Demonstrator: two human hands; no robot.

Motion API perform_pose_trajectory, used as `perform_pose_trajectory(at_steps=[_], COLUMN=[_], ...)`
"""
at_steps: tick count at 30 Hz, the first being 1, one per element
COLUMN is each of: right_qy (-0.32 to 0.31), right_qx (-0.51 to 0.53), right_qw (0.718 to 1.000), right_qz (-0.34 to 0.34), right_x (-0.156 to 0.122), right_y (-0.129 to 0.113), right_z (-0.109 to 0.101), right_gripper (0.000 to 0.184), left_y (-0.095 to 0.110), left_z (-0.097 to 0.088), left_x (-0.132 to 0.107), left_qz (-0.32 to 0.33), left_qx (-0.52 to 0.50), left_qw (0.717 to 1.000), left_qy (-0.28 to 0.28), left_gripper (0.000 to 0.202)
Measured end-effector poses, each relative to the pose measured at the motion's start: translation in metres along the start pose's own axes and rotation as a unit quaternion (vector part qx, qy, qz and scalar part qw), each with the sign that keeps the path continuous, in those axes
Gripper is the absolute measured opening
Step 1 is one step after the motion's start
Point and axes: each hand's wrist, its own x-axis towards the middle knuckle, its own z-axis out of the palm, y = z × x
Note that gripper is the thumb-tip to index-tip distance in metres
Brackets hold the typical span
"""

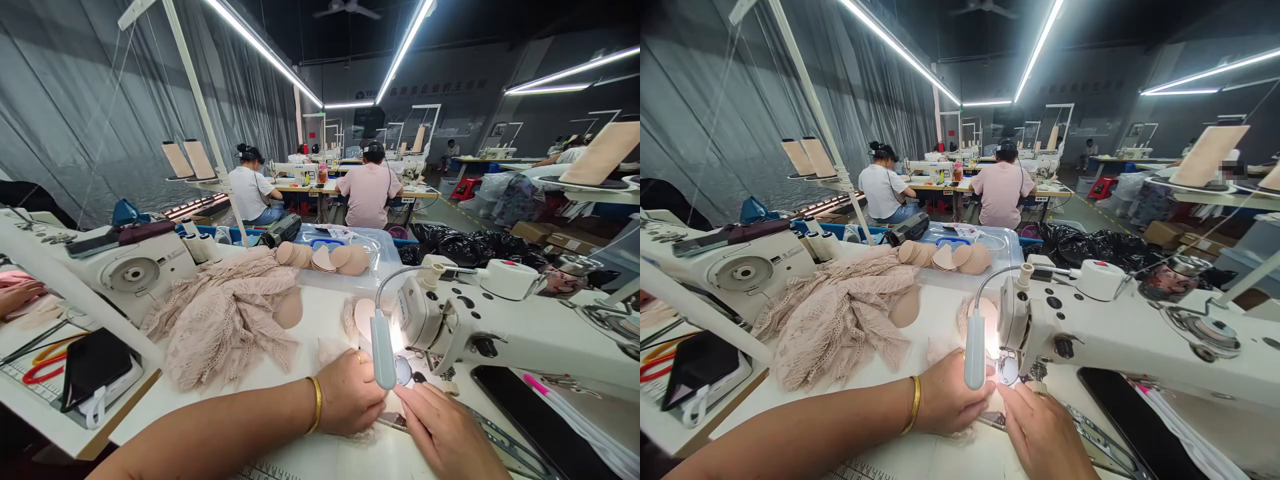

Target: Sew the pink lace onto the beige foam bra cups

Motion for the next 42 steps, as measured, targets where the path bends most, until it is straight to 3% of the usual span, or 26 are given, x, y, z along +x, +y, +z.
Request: perform_pose_trajectory(at_steps=[10,18,25,32,36,38,39,40,41,42], right_qy=[-0.007,-0.025,0.002,-0.027,-0.002,0.008,0.017,0.027,0.035,0.044], right_qx=[-0.024,-0.023,-0.015,0.103,0.127,0.218,0.323,0.432,0.509,0.549], right_qw=[0.997,0.996,0.996,0.990,0.987,0.961,0.915,0.847,0.781,0.741], right_qz=[0.068,0.084,0.090,0.090,0.101,0.169,0.240,0.309,0.360,0.384], right_x=[-0.009,-0.008,-0.014,-0.008,-0.004,0.000,0.004,0.008,0.013,0.018], right_y=[0.005,0.005,0.009,0.019,0.006,-0.013,-0.024,-0.034,-0.045,-0.054], right_z=[0.020,0.021,0.030,0.018,0.023,0.030,0.034,0.037,0.040,0.042], right_gripper=[0.034,0.036,0.037,0.030,0.027,0.031,0.042,0.057,0.069,0.075], left_y=[-0.036,-0.039,-0.044,-0.040,-0.037,-0.025,-0.015,-0.003,0.012,0.028], left_z=[-0.005,-0.010,-0.010,-0.005,-0.011,-0.019,-0.023,-0.028,-0.031,-0.034], left_x=[0.018,0.023,0.027,0.029,0.017,0.002,-0.008,-0.018,-0.028,-0.039], left_qz=[0.075,0.088,0.052,-0.031,-0.052,-0.055,-0.053,-0.053,-0.067,-0.088], left_qx=[-0.010,-0.003,0.030,0.014,0.015,-0.011,-0.045,-0.119,-0.222,-0.345], left_qw=[0.997,0.996,0.997,0.997,0.997,0.998,0.998,0.991,0.970,0.930], left_qy=[-0.008,-0.008,-0.041,-0.071,-0.060,-0.028,-0.005,0.035,0.074,0.093], left_gripper=[0.008,0.009,0.014,0.013,0.018,0.026,0.030,0.033,0.032,0.030])
